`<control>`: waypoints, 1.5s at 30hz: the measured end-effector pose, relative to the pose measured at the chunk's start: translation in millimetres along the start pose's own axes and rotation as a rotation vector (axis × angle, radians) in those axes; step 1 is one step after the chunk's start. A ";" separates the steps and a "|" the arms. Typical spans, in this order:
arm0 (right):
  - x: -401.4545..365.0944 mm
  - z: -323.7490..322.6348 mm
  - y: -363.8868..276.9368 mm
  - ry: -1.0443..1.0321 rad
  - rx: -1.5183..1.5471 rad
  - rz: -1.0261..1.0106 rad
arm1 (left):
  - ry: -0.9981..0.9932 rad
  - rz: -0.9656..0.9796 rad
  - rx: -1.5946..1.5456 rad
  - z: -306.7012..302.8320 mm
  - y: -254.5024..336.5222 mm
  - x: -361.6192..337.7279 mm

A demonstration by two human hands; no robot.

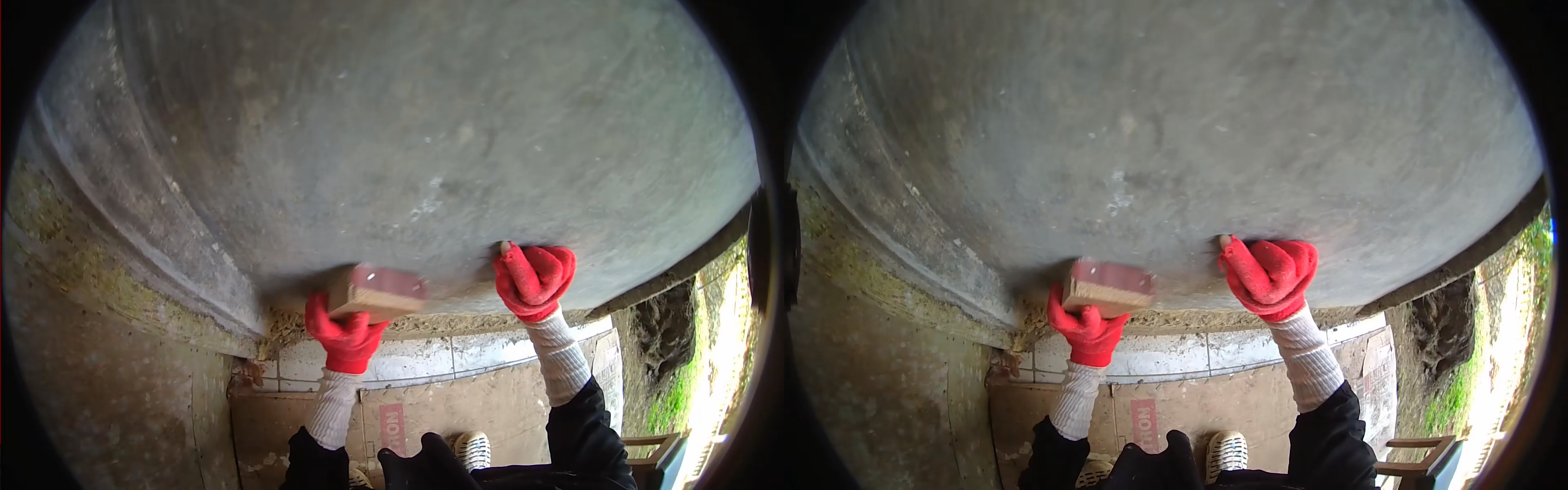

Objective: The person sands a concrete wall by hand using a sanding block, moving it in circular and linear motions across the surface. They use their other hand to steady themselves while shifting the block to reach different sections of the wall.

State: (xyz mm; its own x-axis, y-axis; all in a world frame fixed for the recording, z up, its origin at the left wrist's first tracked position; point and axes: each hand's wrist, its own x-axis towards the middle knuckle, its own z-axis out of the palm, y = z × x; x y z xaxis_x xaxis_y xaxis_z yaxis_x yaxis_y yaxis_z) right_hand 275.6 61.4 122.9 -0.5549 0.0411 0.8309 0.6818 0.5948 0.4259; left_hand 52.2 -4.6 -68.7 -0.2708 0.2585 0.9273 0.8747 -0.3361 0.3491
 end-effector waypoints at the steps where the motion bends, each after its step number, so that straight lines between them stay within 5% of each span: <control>1: 3.2 -2.7 -1.4 -0.022 0.030 -0.009 | -0.073 -0.052 -0.004 -2.8 -8.8 -26.0; 8: -0.3 -15.2 5.9 -0.209 0.121 0.020 | -0.097 0.044 0.003 11.3 35.4 32.7; 11: 2.7 -42.8 12.3 -0.199 0.282 0.070 | -0.134 0.310 0.055 33.6 60.7 26.9; 15: -40.6 -85.8 8.8 -0.288 0.231 0.571 | -0.277 0.554 0.070 51.7 111.1 32.9; 18: -58.0 -112.2 10.8 -0.346 0.150 0.504 | -0.413 0.773 0.149 70.1 148.6 38.8; 20: -59.6 -143.9 16.4 -0.409 0.087 0.464 | -0.445 0.931 0.288 59.5 117.2 34.5; 22: -70.7 -175.0 23.1 -0.405 0.027 0.584 | -0.345 0.702 0.174 48.4 73.0 13.0; 24: -104.4 -189.9 19.3 -0.225 0.071 1.021 | -0.250 0.730 0.193 48.5 54.7 10.1; 27: -108.0 -185.1 5.7 -0.376 0.107 1.082 | -0.344 0.786 0.216 66.3 124.7 21.9; 30: -105.8 -162.4 -13.5 -0.267 0.313 1.163 | -0.471 0.878 0.170 79.0 157.6 29.3; 32: -116.3 -167.7 -24.7 -0.537 0.278 1.129 | -0.515 0.932 0.124 71.8 140.2 28.1; 34: -144.8 -181.4 -41.0 -0.808 0.326 1.267 | -0.245 0.771 0.085 72.8 90.1 4.3; 38: -177.7 -163.5 -90.0 -0.813 0.539 1.503 | -0.424 0.835 0.088 62.5 113.8 27.1; 39: -179.6 -143.9 -90.0 -0.711 0.672 1.528 | -0.410 0.849 0.115 75.9 141.6 32.4; 40: -190.3 -128.0 -83.6 -0.836 0.583 1.041 | -0.396 0.849 0.101 89.9 168.5 32.9; 41: -184.4 -109.8 -79.3 -0.850 0.628 1.280 | -0.412 0.837 0.054 105.0 195.3 29.9; 42: -172.3 -89.0 -74.4 -0.234 0.980 1.710 | -0.426 0.831 0.008 116.6 213.4 27.7; 44: -142.8 -87.7 -47.5 -0.489 0.518 1.856 | -0.498 0.911 0.047 126.1 227.2 21.5; 45: -127.6 -89.2 -40.4 -0.271 0.650 2.075 | -0.586 0.988 0.105 128.8 230.4 19.2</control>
State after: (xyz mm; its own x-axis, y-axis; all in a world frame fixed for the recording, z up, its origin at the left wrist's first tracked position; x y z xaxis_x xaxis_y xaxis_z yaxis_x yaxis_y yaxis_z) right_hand 361.4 -39.5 31.6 0.4714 0.8430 -0.2592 0.0531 -0.3205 -0.9458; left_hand 300.3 39.5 12.1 0.7551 0.3144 0.5752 0.6376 -0.5564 -0.5328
